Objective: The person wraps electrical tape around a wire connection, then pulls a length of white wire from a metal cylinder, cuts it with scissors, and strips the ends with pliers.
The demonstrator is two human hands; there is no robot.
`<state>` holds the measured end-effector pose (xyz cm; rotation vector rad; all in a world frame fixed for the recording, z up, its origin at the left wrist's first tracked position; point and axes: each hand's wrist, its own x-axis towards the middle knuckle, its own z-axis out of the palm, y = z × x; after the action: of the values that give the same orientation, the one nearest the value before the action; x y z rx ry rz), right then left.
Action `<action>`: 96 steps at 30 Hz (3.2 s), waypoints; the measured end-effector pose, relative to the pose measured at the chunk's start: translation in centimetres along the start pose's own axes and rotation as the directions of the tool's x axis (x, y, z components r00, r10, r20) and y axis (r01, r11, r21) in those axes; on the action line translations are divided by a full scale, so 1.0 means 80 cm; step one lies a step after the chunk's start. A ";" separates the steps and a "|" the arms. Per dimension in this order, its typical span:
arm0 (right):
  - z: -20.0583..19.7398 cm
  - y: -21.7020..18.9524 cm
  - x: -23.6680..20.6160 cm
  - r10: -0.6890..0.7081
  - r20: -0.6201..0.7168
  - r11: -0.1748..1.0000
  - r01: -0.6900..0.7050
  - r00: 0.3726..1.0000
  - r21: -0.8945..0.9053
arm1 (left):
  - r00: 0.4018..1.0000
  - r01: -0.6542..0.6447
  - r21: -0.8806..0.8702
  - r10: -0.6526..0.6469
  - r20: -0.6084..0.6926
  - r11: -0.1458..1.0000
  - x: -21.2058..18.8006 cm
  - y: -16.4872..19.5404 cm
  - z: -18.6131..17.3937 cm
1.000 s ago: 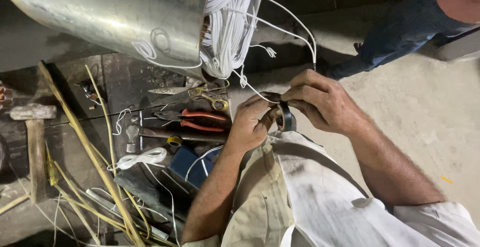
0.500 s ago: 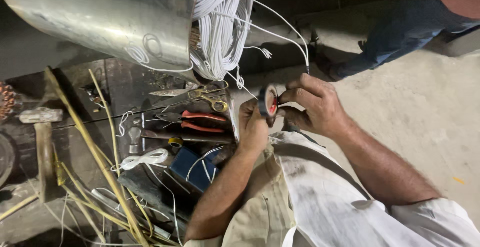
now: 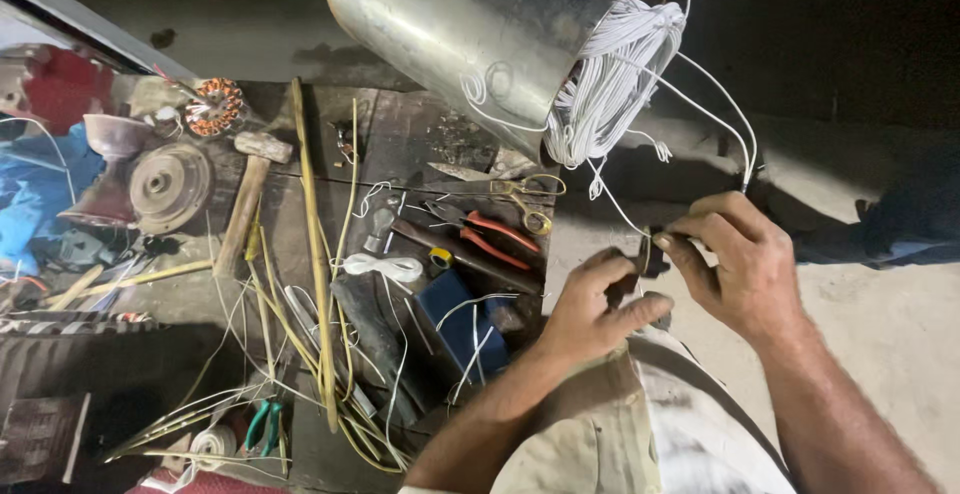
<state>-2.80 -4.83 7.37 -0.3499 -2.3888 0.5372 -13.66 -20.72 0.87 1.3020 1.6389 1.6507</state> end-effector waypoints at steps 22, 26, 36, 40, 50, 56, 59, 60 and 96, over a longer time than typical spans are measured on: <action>-0.010 0.079 -0.062 0.195 0.035 0.728 -0.169 0.980 0.664 | 0.986 -0.135 0.465 0.163 -0.020 0.875 0.044 0.046 0.009; -0.002 0.086 -0.039 0.154 0.143 0.499 -0.202 0.978 0.843 | 0.982 -0.083 0.463 0.150 -0.110 0.883 0.061 0.043 0.021; -0.002 0.119 -0.005 -0.171 0.158 0.392 -0.080 0.972 0.917 | 0.969 -0.200 0.507 0.246 -0.025 0.839 0.074 0.061 0.028; -0.009 0.123 0.010 -0.262 0.192 0.513 -0.032 0.946 0.858 | 0.999 -0.017 0.484 0.031 -0.021 0.875 0.073 0.075 0.019; -0.002 0.125 0.019 -0.338 0.180 0.575 0.052 0.924 0.816 | 0.990 0.092 0.489 -0.027 -0.138 0.867 0.077 0.074 0.029; 0.001 0.119 0.005 -0.293 0.145 0.665 0.092 0.945 0.741 | 0.993 0.109 0.420 -0.075 -0.096 0.901 0.085 0.068 0.019; 0.005 0.110 -0.007 -0.212 0.124 0.745 0.078 0.969 0.662 | 0.997 0.009 0.470 0.026 -0.066 0.882 0.086 0.063 0.013; 0.006 0.106 -0.013 -0.168 0.128 0.773 0.050 0.977 0.633 | 0.995 -0.050 0.508 0.085 -0.045 0.860 0.084 0.061 0.012; -0.031 0.134 0.012 -0.253 0.217 0.708 0.028 0.943 0.705 | 0.973 -0.219 0.716 0.092 0.212 0.663 0.115 0.082 0.017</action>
<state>-0.74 5.71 4.70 0.2812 -2.2446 1.4413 -14.69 -13.40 9.54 1.9379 2.2516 0.8985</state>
